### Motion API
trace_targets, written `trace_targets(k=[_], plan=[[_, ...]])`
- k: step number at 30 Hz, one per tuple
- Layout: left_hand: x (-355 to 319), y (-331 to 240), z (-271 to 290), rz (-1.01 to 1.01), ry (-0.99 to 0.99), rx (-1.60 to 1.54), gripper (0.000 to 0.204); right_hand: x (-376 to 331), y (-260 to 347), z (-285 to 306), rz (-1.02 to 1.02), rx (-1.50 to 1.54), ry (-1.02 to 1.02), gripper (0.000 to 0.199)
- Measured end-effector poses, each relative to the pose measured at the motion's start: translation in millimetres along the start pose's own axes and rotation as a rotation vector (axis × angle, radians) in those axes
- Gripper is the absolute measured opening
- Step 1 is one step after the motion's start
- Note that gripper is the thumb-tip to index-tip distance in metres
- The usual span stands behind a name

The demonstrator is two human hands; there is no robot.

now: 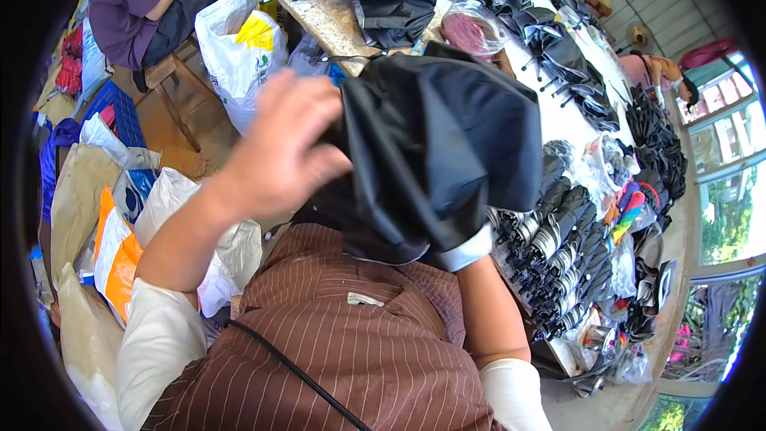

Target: Folding and securing the fabric of umbrellas on a production line.

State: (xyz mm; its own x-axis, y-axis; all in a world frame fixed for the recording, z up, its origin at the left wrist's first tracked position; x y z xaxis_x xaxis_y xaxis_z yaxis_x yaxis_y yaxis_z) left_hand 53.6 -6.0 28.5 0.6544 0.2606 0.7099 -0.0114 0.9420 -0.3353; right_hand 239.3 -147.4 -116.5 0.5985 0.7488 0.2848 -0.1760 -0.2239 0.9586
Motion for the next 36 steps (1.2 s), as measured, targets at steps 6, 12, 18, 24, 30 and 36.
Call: trace_targets(k=[6,12,18,24,30,36], plan=[[-36,-57,12,0.63,1.135,-1.415,0.031,-16,-37,13,-0.147,-0.25,0.215,0.062],[-8,25,7,0.529,0.209,-0.556,0.025,-17,-47,10,0.15,-0.496,0.167,0.051],[-18,-71,-13,0.17,0.803,-0.71,0.036,3,-1,-33,-0.261,0.117,0.112,0.051],[-30,31,10,0.745,0.1,-1.08,0.02,-35,-59,13,-0.419,0.216,0.058,0.049],[-61,50,-58,0.896,0.26,-0.797,0.017,-47,-111,28,-0.421,0.06,0.072,0.045],[-62,26,-78,0.745,0.499,-0.713,0.007,-36,-14,-44,-0.557,0.498,-0.002,0.029]])
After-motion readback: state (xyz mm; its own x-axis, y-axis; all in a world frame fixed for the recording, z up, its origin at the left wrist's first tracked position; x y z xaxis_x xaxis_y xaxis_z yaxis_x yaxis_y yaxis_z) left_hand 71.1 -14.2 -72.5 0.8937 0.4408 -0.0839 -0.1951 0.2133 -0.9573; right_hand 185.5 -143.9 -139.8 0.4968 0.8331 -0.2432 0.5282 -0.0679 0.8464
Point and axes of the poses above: each hand's wrist, its own x-axis towards the middle knuckle, its own z-axis out of the back of the hand, y = z × x, the point moved 8 cm from there along x, towards the middle knuckle, and after that the axes turned 14 degrees about z, right-handed, at the moved point
